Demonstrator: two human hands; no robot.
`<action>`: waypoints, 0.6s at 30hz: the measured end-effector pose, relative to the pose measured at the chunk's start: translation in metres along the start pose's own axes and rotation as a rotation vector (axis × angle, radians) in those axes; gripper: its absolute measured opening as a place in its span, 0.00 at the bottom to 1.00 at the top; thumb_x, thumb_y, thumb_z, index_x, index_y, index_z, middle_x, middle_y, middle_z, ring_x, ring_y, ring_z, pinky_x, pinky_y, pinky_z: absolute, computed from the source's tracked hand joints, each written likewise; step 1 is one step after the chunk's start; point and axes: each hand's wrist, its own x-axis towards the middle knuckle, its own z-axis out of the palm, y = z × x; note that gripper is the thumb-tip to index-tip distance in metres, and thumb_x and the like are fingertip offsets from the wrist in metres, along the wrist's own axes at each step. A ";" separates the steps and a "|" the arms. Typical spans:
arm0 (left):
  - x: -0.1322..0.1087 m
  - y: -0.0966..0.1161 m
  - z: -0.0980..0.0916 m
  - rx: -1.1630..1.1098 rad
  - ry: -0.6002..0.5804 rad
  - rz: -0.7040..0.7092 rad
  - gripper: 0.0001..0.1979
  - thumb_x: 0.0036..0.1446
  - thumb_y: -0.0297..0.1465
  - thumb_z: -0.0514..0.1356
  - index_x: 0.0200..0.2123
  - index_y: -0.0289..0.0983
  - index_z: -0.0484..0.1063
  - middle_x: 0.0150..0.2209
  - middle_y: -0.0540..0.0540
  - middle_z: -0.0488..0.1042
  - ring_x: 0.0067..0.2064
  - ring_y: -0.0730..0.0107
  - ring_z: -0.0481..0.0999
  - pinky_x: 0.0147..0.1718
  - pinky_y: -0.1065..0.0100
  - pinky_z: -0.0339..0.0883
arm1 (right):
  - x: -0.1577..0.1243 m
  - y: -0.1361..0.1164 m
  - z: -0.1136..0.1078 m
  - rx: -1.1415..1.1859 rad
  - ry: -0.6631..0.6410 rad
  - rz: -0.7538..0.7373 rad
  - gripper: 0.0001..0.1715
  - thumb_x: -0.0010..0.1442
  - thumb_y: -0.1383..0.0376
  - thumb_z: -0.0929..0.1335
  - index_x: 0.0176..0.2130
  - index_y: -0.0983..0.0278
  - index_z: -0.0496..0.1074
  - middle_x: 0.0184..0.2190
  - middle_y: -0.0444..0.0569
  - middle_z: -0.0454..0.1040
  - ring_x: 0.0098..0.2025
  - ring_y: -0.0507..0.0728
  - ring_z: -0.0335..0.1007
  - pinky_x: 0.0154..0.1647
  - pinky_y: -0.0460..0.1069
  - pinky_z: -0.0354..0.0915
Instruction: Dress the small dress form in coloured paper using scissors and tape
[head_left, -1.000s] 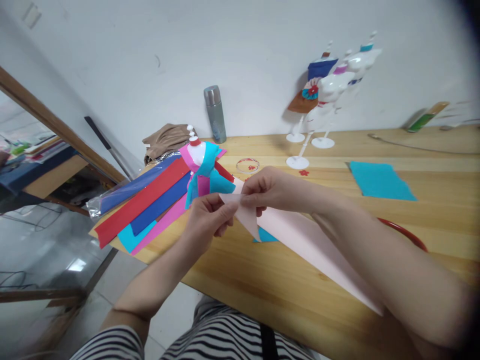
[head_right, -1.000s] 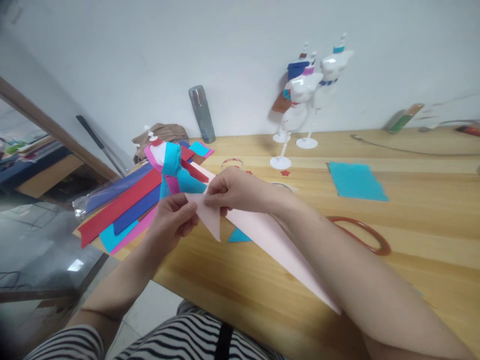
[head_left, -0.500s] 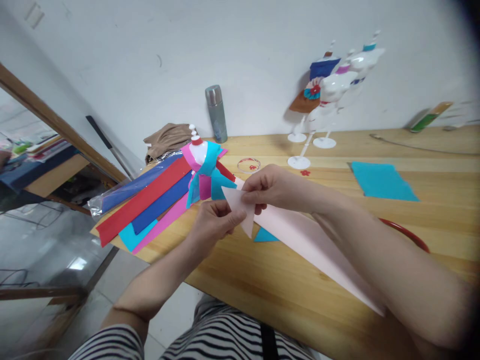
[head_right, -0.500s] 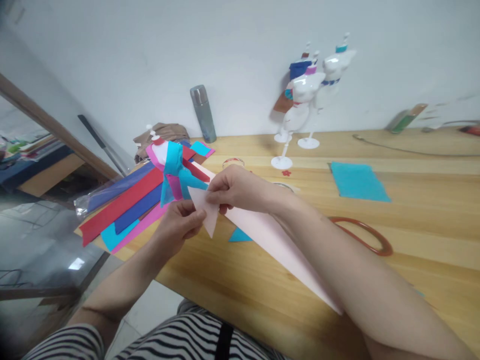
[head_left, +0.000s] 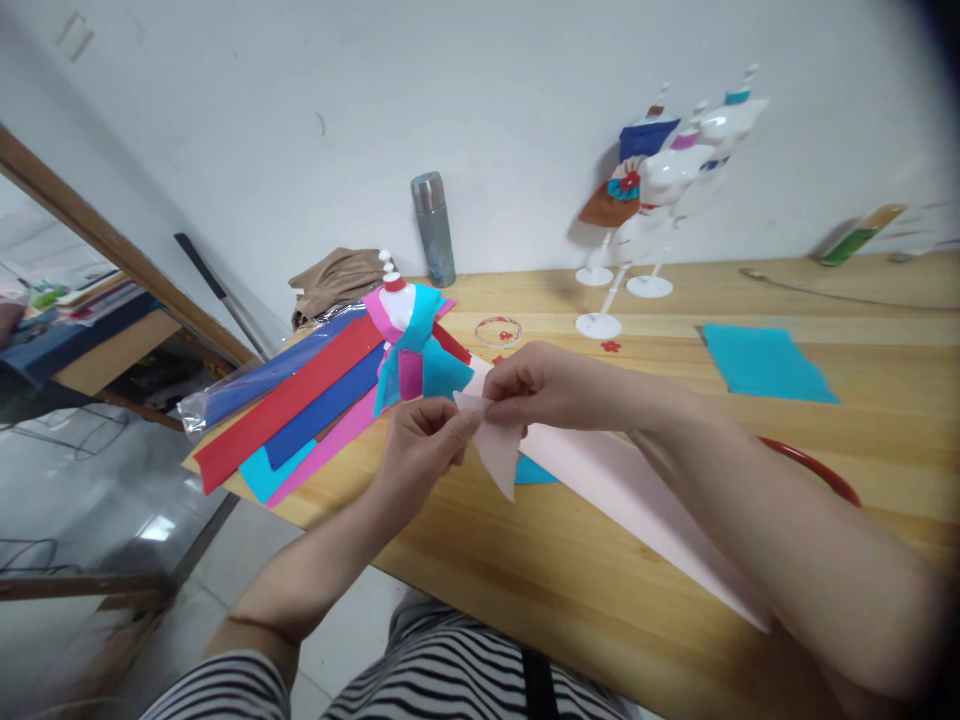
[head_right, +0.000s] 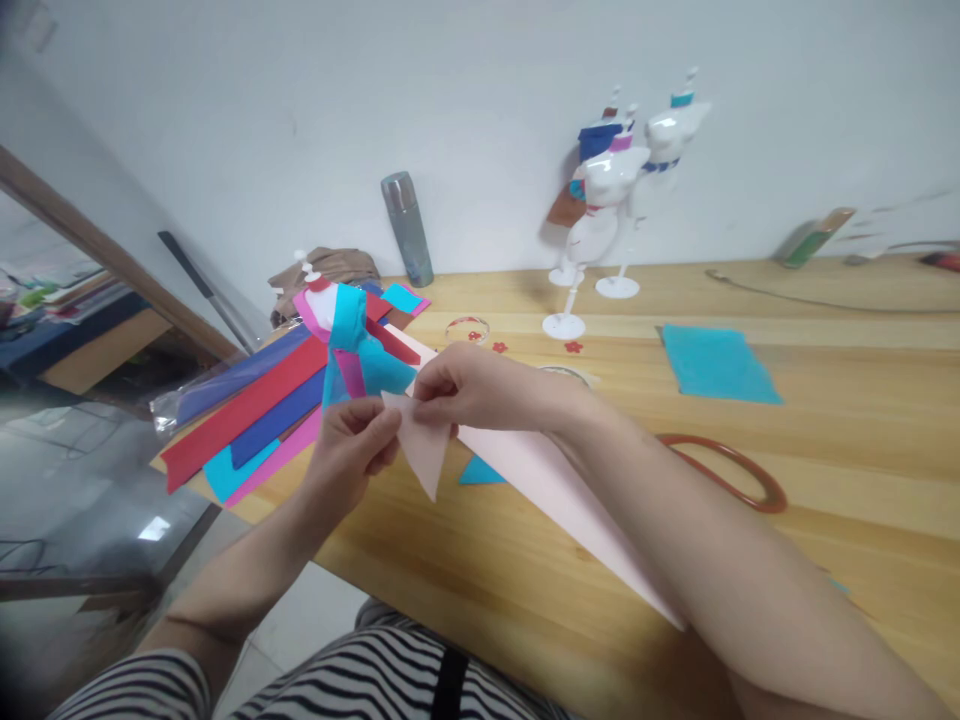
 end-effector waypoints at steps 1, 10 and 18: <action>0.001 0.000 0.000 -0.018 0.006 -0.014 0.25 0.54 0.50 0.68 0.20 0.39 0.66 0.15 0.54 0.61 0.18 0.80 0.54 0.18 0.71 0.45 | 0.000 -0.001 0.000 0.001 -0.013 0.003 0.13 0.59 0.59 0.69 0.25 0.62 0.71 0.22 0.41 0.69 0.27 0.50 0.66 0.27 0.46 0.60; -0.003 -0.002 -0.001 -0.040 -0.055 -0.063 0.31 0.56 0.59 0.61 0.20 0.37 0.67 0.17 0.51 0.67 0.17 0.80 0.59 0.16 0.72 0.44 | -0.004 -0.013 -0.002 0.012 0.021 0.061 0.10 0.55 0.60 0.69 0.25 0.62 0.72 0.22 0.42 0.71 0.26 0.51 0.67 0.27 0.47 0.63; -0.004 -0.003 0.001 0.040 -0.161 -0.136 0.23 0.53 0.46 0.67 0.18 0.36 0.68 0.17 0.54 0.62 0.19 0.82 0.54 0.19 0.71 0.44 | -0.004 -0.012 -0.005 0.046 0.137 0.017 0.12 0.52 0.63 0.68 0.20 0.61 0.66 0.19 0.41 0.66 0.25 0.51 0.67 0.27 0.48 0.63</action>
